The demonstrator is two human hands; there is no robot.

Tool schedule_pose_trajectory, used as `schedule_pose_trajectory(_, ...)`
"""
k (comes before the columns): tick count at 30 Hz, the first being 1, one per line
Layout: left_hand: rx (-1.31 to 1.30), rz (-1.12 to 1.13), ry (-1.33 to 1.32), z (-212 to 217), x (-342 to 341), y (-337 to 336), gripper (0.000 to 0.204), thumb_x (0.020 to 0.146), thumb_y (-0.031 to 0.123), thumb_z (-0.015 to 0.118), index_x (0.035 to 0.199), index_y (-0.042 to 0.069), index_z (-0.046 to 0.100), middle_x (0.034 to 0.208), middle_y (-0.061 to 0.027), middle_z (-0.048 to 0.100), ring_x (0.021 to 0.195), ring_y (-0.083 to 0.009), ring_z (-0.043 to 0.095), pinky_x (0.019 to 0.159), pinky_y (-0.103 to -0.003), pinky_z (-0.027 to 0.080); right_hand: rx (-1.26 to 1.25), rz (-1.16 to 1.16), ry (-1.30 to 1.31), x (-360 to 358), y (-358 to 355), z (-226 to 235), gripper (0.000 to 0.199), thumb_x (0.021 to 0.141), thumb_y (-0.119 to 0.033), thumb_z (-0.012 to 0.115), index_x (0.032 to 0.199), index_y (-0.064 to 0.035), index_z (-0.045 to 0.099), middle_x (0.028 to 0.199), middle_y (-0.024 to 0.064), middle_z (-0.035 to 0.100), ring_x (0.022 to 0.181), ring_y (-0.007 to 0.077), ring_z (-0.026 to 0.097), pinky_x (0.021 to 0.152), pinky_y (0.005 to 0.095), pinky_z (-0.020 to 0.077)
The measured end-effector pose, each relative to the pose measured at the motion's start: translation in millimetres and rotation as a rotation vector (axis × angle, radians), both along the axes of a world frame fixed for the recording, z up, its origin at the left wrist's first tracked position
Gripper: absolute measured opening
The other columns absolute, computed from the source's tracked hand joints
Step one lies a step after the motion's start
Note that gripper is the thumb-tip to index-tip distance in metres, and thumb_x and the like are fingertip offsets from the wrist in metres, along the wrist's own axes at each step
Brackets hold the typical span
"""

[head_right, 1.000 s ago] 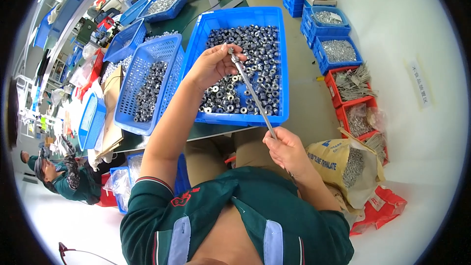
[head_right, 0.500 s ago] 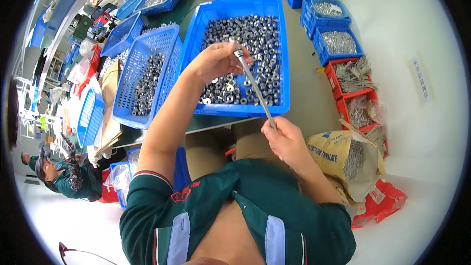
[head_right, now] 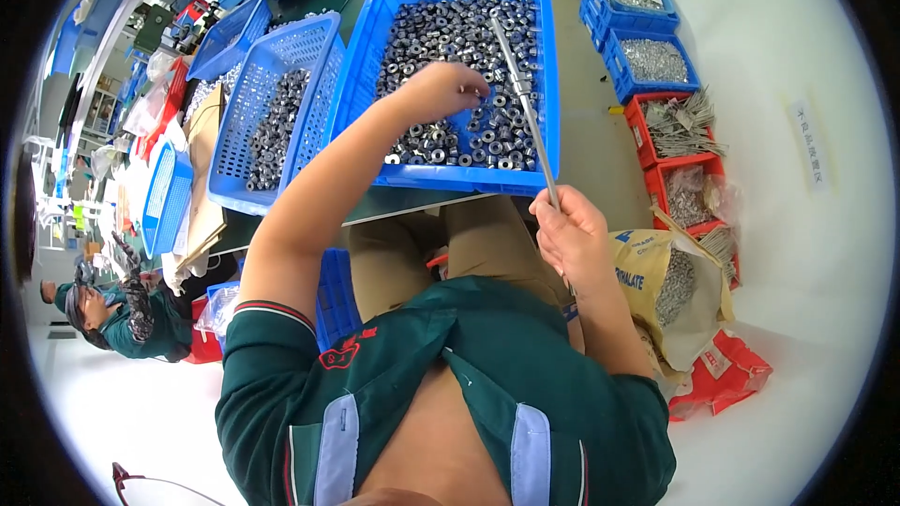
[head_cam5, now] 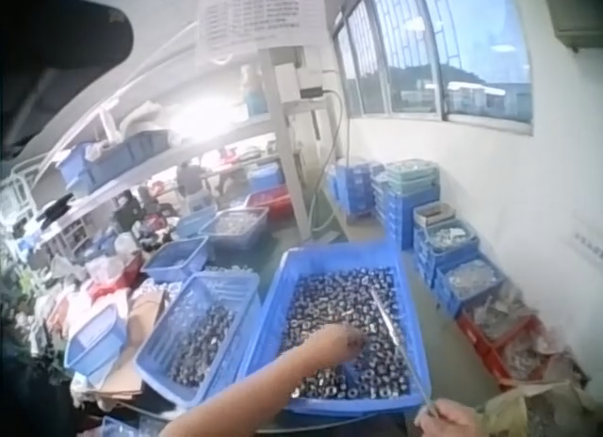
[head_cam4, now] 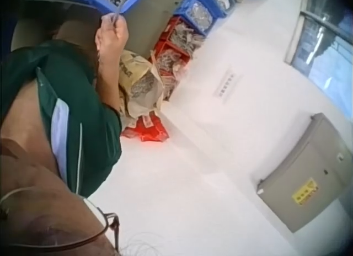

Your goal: Picking up and organizing small metal rings from a blue bin using a metal rod tool.

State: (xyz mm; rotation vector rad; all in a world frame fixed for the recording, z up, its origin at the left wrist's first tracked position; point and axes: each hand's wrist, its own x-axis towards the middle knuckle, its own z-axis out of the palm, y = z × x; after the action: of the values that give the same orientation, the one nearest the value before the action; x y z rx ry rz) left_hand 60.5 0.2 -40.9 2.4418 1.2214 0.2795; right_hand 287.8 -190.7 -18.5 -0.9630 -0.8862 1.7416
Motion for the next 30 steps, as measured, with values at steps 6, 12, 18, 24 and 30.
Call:
schedule_pose_trajectory(6,0.062,0.032,0.481,0,22,-15,0.028,0.076,0.022,0.063,0.104,0.018,0.063,0.09,-0.0103,0.066,0.086,-0.0297,0.063,0.071,-0.043,0.049,-0.012,-0.01,0.024,2,-6,-2,0.011,0.092,-0.012,0.05,0.091,-0.0011,0.049,0.051,-0.0061,0.034,0.037,0.0012,0.026,0.035,0.0175,0.0226)
schedule_pose_trajectory(12,0.061,0.119,0.394,0,13,-13,0.031,0.076,0.022,0.064,0.107,0.018,0.06,0.09,-0.0126,0.065,0.089,-0.0312,0.062,0.073,-0.043,0.049,-0.03,0.02,0.016,2,-6,-2,0.012,0.092,-0.014,0.05,0.09,-0.0016,0.049,0.052,-0.0062,0.035,0.038,0.0012,0.027,0.035,0.0173,0.0232)
schedule_pose_trajectory(18,0.169,0.026,0.465,-1,13,-8,0.017,0.077,0.02,0.063,0.092,0.012,0.062,0.083,-0.0116,0.065,0.083,-0.0312,0.063,0.067,-0.043,0.05,-0.048,0.065,0.033,2,-8,-6,0.014,0.092,-0.016,0.051,0.09,-0.0025,0.049,0.056,-0.006,0.037,0.04,0.0005,0.03,0.035,0.0162,0.0254)
schedule_pose_trajectory(24,0.209,-0.052,0.545,-5,7,-7,0.016,0.075,0.016,0.063,0.09,0.01,0.062,0.089,-0.0105,0.062,0.082,-0.03,0.063,0.067,-0.042,0.05,-0.062,0.025,0.005,1,-9,-6,0.012,0.09,-0.012,0.049,0.089,-0.0004,0.048,0.052,-0.0059,0.034,0.038,0.0012,0.026,0.035,0.017,0.0245)
schedule_pose_trajectory(30,0.181,-0.01,0.446,-6,14,-11,0.029,0.073,0.017,0.063,0.101,0.009,0.058,0.1,-0.0116,0.058,0.087,-0.0311,0.062,0.071,-0.043,0.05,-0.069,0.029,-0.004,0,-9,-5,0.012,0.09,-0.012,0.05,0.089,-0.0005,0.048,0.053,-0.0055,0.035,0.038,0.0013,0.027,0.035,0.0171,0.0252)
